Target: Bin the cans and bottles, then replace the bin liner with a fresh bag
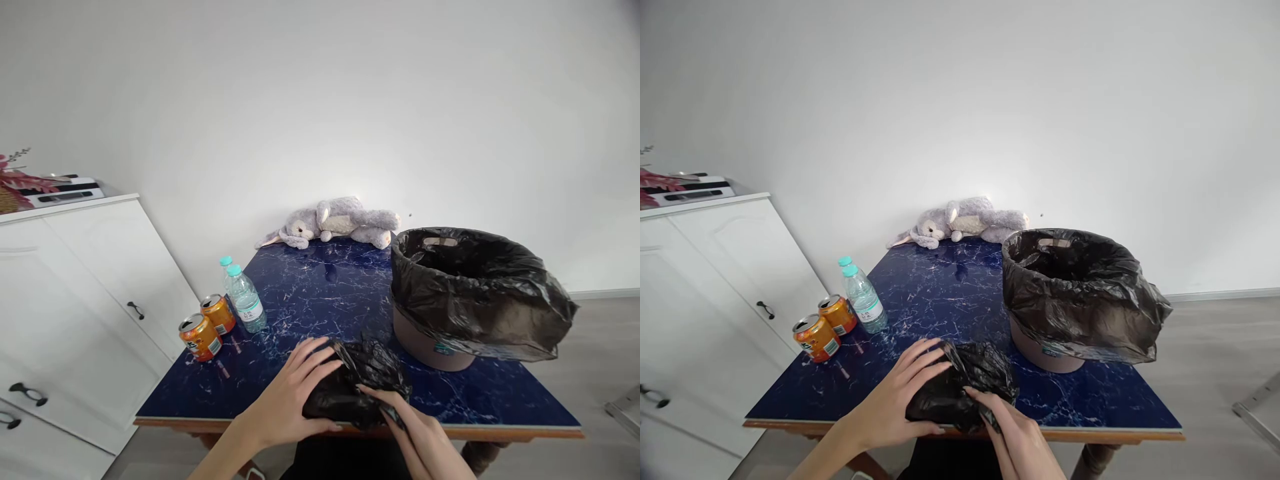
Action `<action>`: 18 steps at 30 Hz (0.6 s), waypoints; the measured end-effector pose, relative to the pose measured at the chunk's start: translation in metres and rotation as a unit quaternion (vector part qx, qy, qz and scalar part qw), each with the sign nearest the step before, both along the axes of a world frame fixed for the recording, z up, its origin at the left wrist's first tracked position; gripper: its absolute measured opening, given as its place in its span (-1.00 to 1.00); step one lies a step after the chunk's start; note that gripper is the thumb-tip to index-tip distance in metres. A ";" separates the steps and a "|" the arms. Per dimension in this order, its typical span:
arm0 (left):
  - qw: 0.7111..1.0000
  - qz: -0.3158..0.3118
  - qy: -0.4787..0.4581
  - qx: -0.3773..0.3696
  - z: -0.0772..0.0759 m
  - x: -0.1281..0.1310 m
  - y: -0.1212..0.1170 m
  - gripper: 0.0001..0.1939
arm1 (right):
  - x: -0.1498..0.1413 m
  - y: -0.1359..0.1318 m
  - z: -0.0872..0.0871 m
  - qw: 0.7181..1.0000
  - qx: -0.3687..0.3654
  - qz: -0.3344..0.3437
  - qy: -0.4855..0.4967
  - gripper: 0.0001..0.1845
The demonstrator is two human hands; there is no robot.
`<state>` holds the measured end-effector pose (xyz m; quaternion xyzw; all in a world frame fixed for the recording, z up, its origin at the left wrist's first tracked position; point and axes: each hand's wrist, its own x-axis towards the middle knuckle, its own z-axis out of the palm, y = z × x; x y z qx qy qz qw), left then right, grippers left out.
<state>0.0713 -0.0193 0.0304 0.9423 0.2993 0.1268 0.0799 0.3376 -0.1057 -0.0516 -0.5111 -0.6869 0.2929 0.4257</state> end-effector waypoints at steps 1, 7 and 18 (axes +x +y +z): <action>1.000 -0.009 -0.010 -0.010 0.001 0.001 -0.002 -0.22 | 0.001 0.002 -0.003 0.999 -0.021 -0.026 0.015 -0.58; 0.982 0.113 -0.113 -0.105 -0.013 0.020 0.010 -0.69 | 0.012 0.028 -0.003 0.992 -0.065 -0.108 0.031 -0.45; 0.971 0.114 -0.147 0.152 -0.035 0.050 0.019 -0.41 | -0.029 0.017 0.011 0.942 0.225 -0.118 -0.218 -0.28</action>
